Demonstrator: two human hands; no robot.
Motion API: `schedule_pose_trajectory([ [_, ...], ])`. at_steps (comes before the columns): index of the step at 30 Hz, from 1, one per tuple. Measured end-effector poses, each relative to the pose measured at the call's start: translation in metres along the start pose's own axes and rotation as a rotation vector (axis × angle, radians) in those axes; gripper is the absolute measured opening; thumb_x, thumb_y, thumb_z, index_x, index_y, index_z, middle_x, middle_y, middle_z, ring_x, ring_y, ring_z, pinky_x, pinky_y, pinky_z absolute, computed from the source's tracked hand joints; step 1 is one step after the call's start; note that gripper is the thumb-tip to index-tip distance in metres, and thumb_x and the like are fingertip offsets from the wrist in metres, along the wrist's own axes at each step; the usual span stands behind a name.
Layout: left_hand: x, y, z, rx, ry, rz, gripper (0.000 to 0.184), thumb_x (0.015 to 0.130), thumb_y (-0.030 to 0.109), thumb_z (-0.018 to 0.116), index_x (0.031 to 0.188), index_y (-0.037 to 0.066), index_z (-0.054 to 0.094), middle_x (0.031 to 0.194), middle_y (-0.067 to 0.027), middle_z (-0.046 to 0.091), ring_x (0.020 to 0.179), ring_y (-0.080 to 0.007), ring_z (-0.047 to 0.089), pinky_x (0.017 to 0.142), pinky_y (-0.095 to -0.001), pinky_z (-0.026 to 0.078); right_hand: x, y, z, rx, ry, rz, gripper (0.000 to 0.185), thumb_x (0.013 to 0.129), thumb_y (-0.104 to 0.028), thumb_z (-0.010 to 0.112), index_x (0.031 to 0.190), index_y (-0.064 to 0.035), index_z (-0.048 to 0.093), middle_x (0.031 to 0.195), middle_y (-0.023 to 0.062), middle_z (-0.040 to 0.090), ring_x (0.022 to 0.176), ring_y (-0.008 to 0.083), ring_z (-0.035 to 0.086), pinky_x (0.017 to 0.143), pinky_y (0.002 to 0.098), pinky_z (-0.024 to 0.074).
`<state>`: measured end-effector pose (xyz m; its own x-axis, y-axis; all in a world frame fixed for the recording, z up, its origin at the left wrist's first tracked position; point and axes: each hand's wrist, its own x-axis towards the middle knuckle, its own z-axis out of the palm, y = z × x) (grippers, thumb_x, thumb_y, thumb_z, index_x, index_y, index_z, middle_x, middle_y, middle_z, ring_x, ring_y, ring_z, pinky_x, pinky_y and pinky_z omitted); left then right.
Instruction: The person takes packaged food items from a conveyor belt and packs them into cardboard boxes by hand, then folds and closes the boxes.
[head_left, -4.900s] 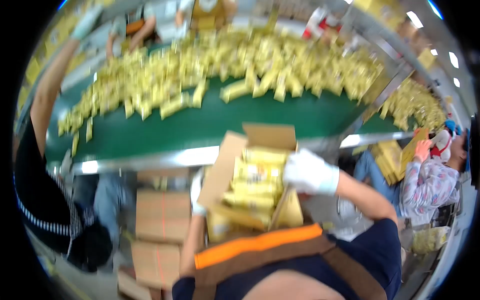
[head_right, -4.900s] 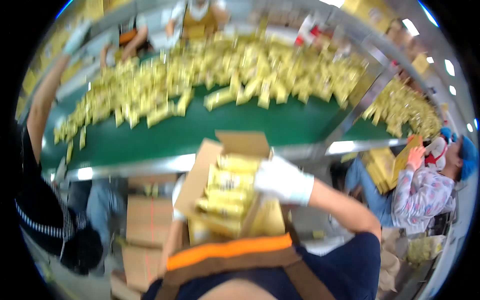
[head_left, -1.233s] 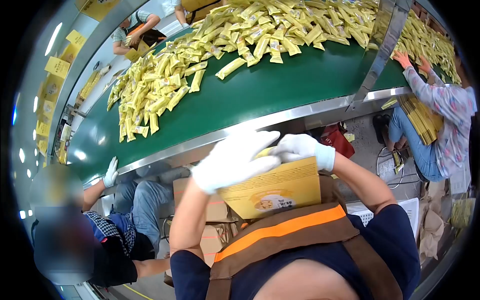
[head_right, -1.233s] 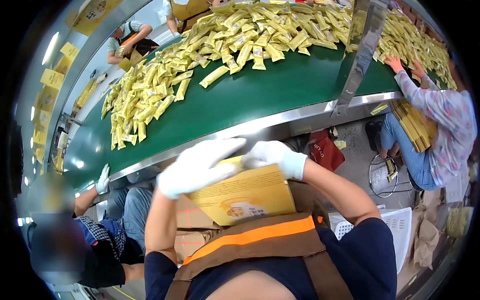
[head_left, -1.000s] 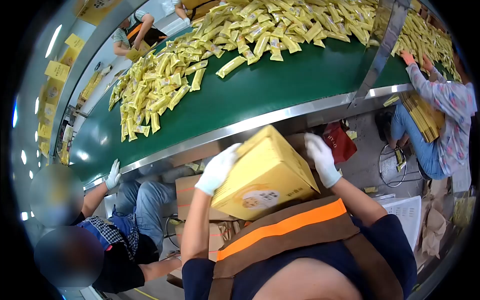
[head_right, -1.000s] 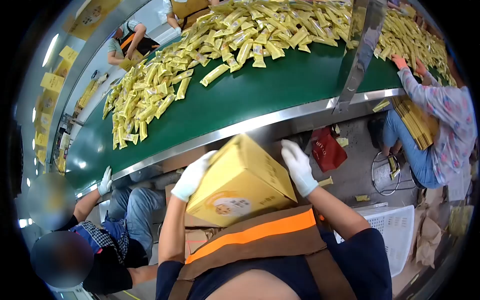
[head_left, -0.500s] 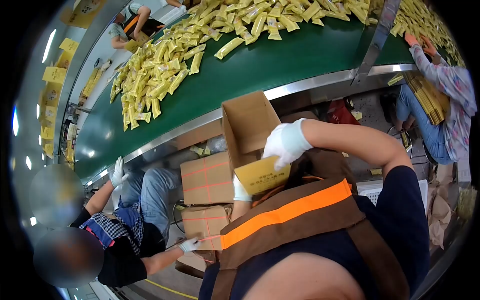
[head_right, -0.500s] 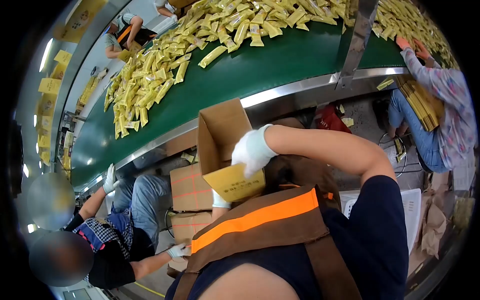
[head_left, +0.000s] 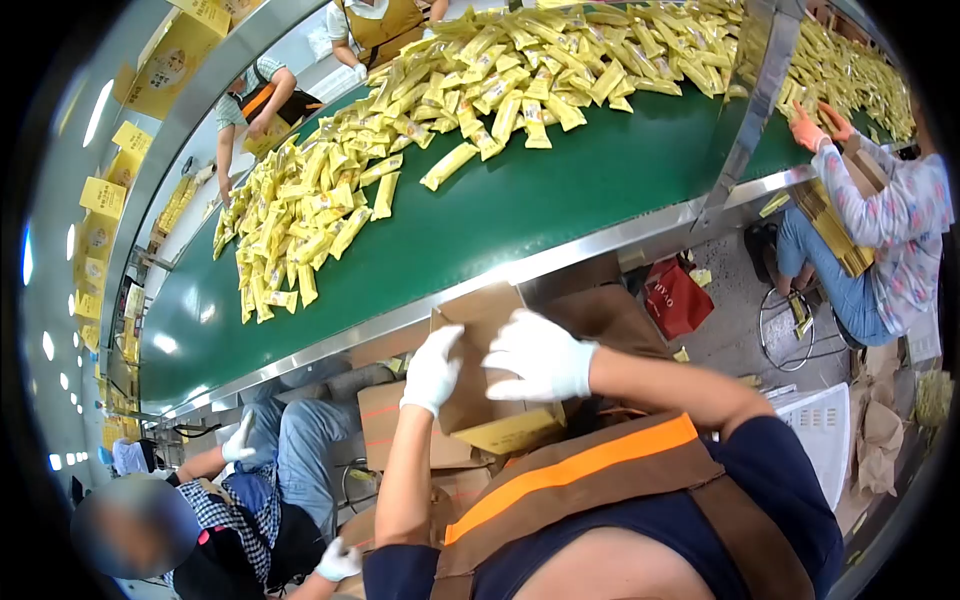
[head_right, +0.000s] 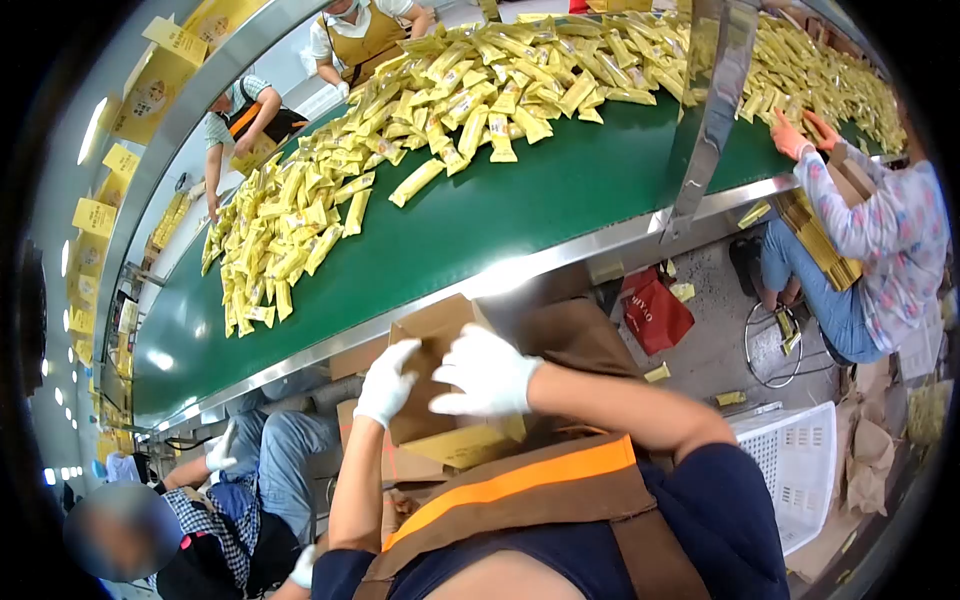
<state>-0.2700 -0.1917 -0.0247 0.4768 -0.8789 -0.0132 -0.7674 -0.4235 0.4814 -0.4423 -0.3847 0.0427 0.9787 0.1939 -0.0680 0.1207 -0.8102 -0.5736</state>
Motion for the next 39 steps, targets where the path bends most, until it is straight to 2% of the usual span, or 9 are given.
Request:
schedule_pose_trajectory([
  [3,-0.014,0.007,-0.007,-0.071,-0.053,-0.131,0.056,0.074,0.004,0.07,0.129,0.007,0.059,0.124,-0.0152,0.061,0.118,-0.0334,0.056,0.101,-0.0371,0.045,-0.024,0.019,0.038,-0.231,0.37,0.092,0.048,0.086,-0.041,0.063,0.117,-0.0048,0.064,0.144,0.0266,0.044,0.135,0.045,0.038,0.108,0.0553,0.0332],
  [8,-0.023,-0.011,0.011,-0.549,0.051,-0.293,0.06,0.077,0.003,0.072,0.134,0.002,0.055,0.125,-0.0137,0.062,0.116,-0.0235,0.058,0.1,-0.0333,0.045,-0.048,0.08,0.112,1.091,0.429,0.344,0.07,0.092,-0.042,0.058,0.15,-0.0093,0.037,0.153,0.0276,0.032,0.145,0.0375,0.028,0.118,0.0358,0.0239],
  [16,-0.025,0.005,0.072,-0.608,0.064,-0.219,0.064,0.098,0.021,0.052,0.154,0.005,0.026,0.162,-0.0155,0.016,0.15,-0.029,0.014,0.12,-0.0378,0.015,-0.056,0.079,0.115,0.661,0.143,0.782,0.116,0.077,-0.07,0.063,0.157,-0.0103,0.003,0.159,0.0297,0.008,0.143,0.046,0.027,0.117,0.0414,0.0253],
  [20,-0.022,-0.011,0.081,-0.788,-0.012,-0.255,0.068,0.096,0.016,0.048,0.156,0.003,0.018,0.164,-0.0147,0.013,0.152,-0.0269,0.008,0.121,-0.0349,0.01,-0.056,0.069,0.077,0.818,-0.112,0.843,0.114,0.082,-0.07,0.057,0.156,-0.0084,-0.003,0.153,0.0316,0.028,0.139,0.0483,0.032,0.117,0.042,0.0258],
  [25,0.03,0.009,0.022,0.27,0.211,-0.009,0.051,0.08,0.02,0.065,0.128,0.003,0.058,0.12,-0.0194,0.063,0.113,-0.0372,0.059,0.103,-0.0458,0.039,-0.039,0.141,-0.044,-0.085,-0.124,0.519,0.058,0.089,-0.053,0.057,0.125,-0.0089,0.061,0.121,0.0213,0.064,0.111,0.0343,0.063,0.096,0.0439,0.0486],
  [28,0.099,0.011,-0.019,0.168,0.371,0.128,0.043,0.076,0.013,0.069,0.118,0.002,0.062,0.114,-0.0184,0.064,0.104,-0.0384,0.06,0.099,-0.0495,0.042,0.023,0.219,-0.132,0.354,0.813,0.209,0.023,0.093,-0.021,0.059,0.103,-0.002,0.067,0.096,0.0119,0.068,0.088,0.0216,0.064,0.081,0.0334,0.0513],
  [31,0.183,-0.068,-0.02,0.308,0.573,-0.034,0.061,0.089,0.024,0.064,0.143,0.001,0.044,0.145,-0.0239,0.044,0.137,-0.0418,0.038,0.115,-0.0505,0.025,0.119,0.312,-0.197,0.822,0.94,0.308,0.048,0.096,-0.043,0.055,0.119,-0.0015,0.064,0.11,0.0064,0.068,0.102,0.0171,0.061,0.091,0.0292,0.0465],
  [34,0.237,-0.201,-0.027,0.124,0.907,-0.415,0.073,0.093,0.043,0.06,0.147,0.0,0.036,0.149,-0.0287,0.036,0.138,-0.0454,0.033,0.117,-0.0444,0.024,0.197,0.448,-0.262,0.473,0.773,0.519,0.069,0.092,-0.058,0.051,0.137,-0.0051,0.053,0.127,0.0105,0.063,0.119,0.0226,0.057,0.099,0.0346,0.0441],
  [39,0.267,-0.211,-0.037,0.22,0.603,-0.144,0.085,0.085,0.054,0.064,0.152,0.011,0.032,0.156,-0.0198,0.032,0.141,-0.0486,0.026,0.116,-0.053,0.022,0.312,0.466,-0.251,0.211,0.662,0.567,0.097,0.08,-0.078,0.049,0.148,-0.0085,0.041,0.151,0.02,0.041,0.135,0.0324,0.045,0.108,0.0441,0.039],
])
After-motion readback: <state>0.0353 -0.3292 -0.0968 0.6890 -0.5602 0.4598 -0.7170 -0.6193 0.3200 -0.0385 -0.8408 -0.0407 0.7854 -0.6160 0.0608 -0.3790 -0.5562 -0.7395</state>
